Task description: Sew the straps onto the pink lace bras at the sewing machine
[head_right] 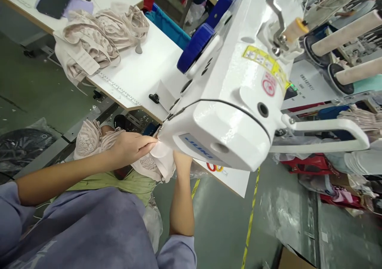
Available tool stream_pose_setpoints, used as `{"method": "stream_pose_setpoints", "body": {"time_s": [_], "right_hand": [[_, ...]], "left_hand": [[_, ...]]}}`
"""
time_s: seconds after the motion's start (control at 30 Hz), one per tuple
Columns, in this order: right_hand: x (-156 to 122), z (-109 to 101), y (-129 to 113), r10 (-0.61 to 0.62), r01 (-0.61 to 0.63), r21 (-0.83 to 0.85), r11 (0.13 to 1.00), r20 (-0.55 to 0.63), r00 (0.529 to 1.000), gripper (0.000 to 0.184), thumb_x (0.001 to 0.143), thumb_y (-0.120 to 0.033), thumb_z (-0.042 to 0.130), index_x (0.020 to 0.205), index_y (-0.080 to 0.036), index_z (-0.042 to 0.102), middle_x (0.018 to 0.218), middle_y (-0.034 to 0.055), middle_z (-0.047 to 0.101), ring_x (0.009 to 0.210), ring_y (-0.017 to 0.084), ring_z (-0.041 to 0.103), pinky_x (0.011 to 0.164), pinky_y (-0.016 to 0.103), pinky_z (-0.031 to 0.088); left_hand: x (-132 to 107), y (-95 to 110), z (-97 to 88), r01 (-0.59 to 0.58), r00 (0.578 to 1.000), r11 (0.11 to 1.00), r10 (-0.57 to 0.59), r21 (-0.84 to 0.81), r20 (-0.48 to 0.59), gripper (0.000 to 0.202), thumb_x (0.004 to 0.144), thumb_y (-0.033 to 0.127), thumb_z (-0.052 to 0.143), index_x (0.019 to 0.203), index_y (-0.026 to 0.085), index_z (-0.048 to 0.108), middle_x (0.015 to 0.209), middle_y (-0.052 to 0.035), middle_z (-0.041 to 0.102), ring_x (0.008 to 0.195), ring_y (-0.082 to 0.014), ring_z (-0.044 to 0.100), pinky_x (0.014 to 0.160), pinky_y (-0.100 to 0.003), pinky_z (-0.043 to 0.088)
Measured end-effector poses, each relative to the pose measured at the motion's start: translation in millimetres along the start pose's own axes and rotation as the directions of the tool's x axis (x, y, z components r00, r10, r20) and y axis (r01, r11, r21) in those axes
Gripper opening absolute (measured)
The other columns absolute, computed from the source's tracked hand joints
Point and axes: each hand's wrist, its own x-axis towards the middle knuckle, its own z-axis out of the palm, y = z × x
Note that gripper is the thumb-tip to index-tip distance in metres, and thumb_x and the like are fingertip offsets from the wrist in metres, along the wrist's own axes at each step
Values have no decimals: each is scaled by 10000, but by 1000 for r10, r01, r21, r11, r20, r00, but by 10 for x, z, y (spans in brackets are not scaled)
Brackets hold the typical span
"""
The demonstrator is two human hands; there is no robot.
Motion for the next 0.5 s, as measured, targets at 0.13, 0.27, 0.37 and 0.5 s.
{"method": "stream_pose_setpoints", "body": {"time_s": [0.13,0.27,0.37,0.5], "right_hand": [[16,-13,-1,61,-64,-23,998,-118,991,213,885,-371,476,821,-260,646,833,109,718,1024,337,637,1016,599,468],[38,-22,17,42,-44,-25,999,-78,996,214,884,-356,457,811,-262,635,816,103,715,1022,323,637,1015,574,469],[38,-10,29,30,-30,-22,999,-31,999,231,884,-323,430,863,-245,646,849,111,723,1064,312,627,1031,555,452],[37,2,43,14,-14,-9,1000,-14,1000,240,866,-322,440,898,-216,653,883,141,729,1084,311,619,1027,530,447]], "left_hand": [[15,22,5,4,1000,1000,-4,-12,18,328,1030,343,438,1039,237,748,728,-5,741,688,-159,688,604,-260,393],[23,27,35,6,1000,1000,-6,-14,12,314,1026,340,448,1043,242,746,773,-3,761,710,-160,703,623,-264,409],[21,36,52,7,1000,1000,-7,-9,8,307,1022,336,457,1048,243,749,776,0,768,703,-159,706,619,-267,400],[21,54,47,9,1000,1000,-9,-15,9,317,1025,336,450,1042,241,752,779,-1,774,707,-160,708,617,-266,392]]}}
